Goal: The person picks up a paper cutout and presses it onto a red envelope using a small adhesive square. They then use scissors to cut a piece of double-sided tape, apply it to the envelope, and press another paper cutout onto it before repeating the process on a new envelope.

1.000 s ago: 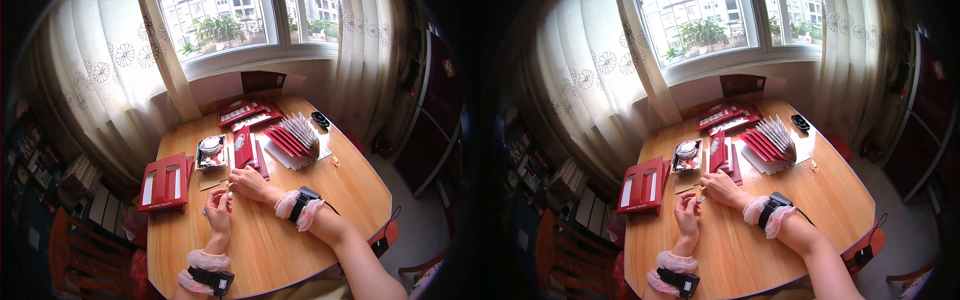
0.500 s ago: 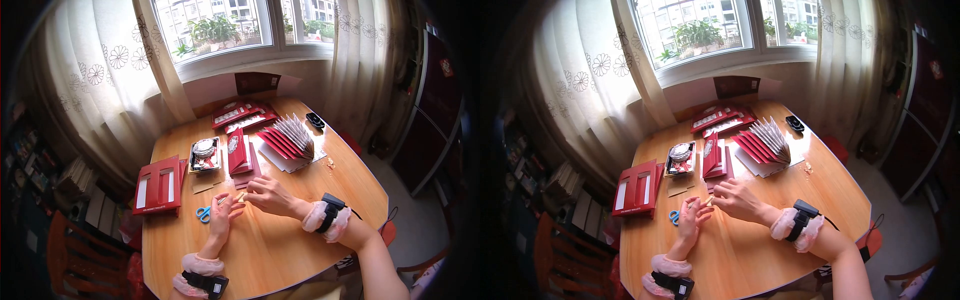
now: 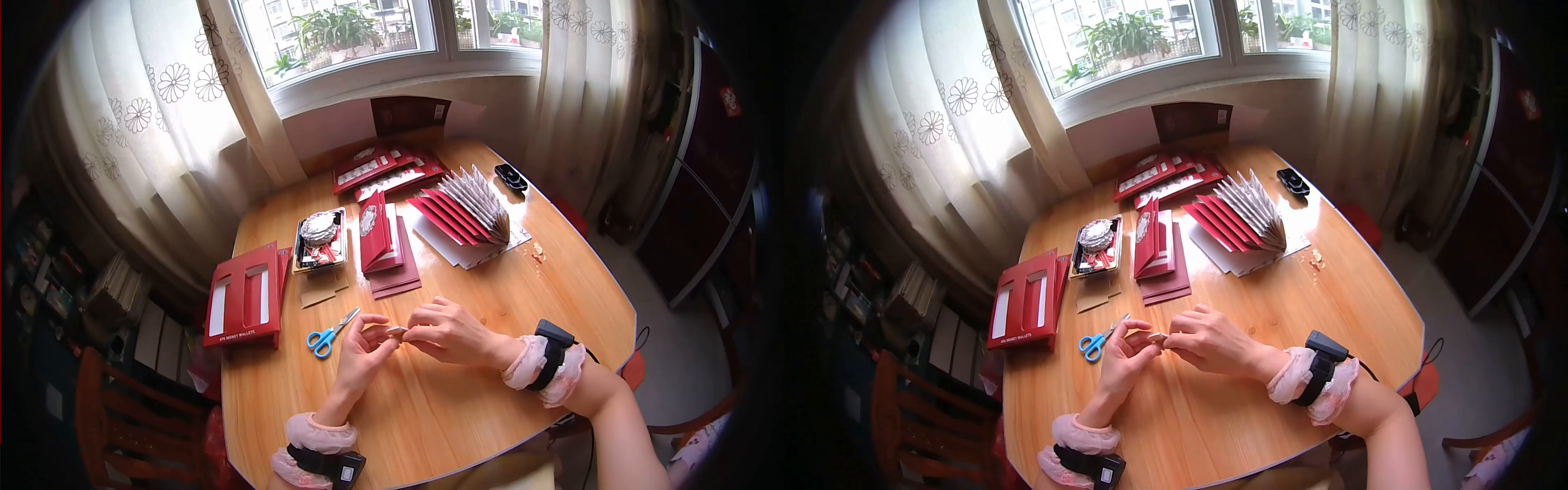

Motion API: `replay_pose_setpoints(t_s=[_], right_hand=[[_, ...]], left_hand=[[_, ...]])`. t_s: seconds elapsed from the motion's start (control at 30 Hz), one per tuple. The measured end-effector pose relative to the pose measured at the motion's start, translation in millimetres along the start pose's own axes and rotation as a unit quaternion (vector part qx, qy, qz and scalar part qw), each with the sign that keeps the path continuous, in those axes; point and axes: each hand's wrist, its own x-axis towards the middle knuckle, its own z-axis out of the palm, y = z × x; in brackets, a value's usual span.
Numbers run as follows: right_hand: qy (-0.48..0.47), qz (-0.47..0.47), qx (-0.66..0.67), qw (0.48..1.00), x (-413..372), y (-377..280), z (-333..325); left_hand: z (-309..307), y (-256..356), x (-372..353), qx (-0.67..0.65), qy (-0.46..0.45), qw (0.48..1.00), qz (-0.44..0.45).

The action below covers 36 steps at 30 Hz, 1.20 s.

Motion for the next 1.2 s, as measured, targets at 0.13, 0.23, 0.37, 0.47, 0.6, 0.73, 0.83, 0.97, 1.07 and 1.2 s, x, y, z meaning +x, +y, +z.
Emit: replay_pose_setpoints(t_s=[0.13, 0.23, 0.37, 0.47, 0.6, 0.73, 0.83, 0.97, 1.07, 1.2], right_hand=[[0.002, 0.014, 0.023, 1.000, -0.8, -1.3, 3.4], [0.029, 0.048, 0.095, 0.994, -1.3, -2.7, 6.6], [0.012, 0.126, 0.152, 0.980, -1.2, -7.6, 3.1], [0.073, 0.095, 0.103, 0.987, -0.1, -3.9, 3.9], [0.099, 0.094, 0.093, 0.986, 2.3, -4.9, 3.1], [0.077, 0.023, 0.016, 0.997, 3.5, -5.5, 1.7], [0.061, 0.010, -0.008, 0.998, 2.9, -6.6, 2.4], [0.053, 0.026, -0.007, 0.998, 1.4, -5.6, 3.5], [0.053, 0.026, 0.005, 0.998, 0.5, -3.9, 4.4], [0.038, 0.027, 0.026, 0.999, -1.8, -3.1, 8.7]], left_hand=[[1.8, 5.3, -1.6, 0.005, 0.008, 1.000, -0.008], [3.5, 6.3, -1.7, 0.010, 0.015, 1.000, -0.011], [3.0, 1.9, 0.3, 0.014, 0.032, 0.999, 0.004], [4.3, 1.2, 0.5, 0.037, 0.026, 0.999, 0.007], [9.3, 3.6, -3.9, 0.100, -0.001, 0.995, -0.004], [11.6, -1.0, -2.4, 0.126, -0.001, 0.992, 0.029], [9.6, -2.1, -2.8, 0.128, 0.001, 0.991, 0.034], [11.8, 4.9, -5.6, 0.168, -0.019, 0.985, 0.029], [12.0, 0.0, -4.0, 0.178, -0.014, 0.982, 0.060], [12.2, 2.9, -3.5, 0.185, -0.010, 0.981, 0.061]])
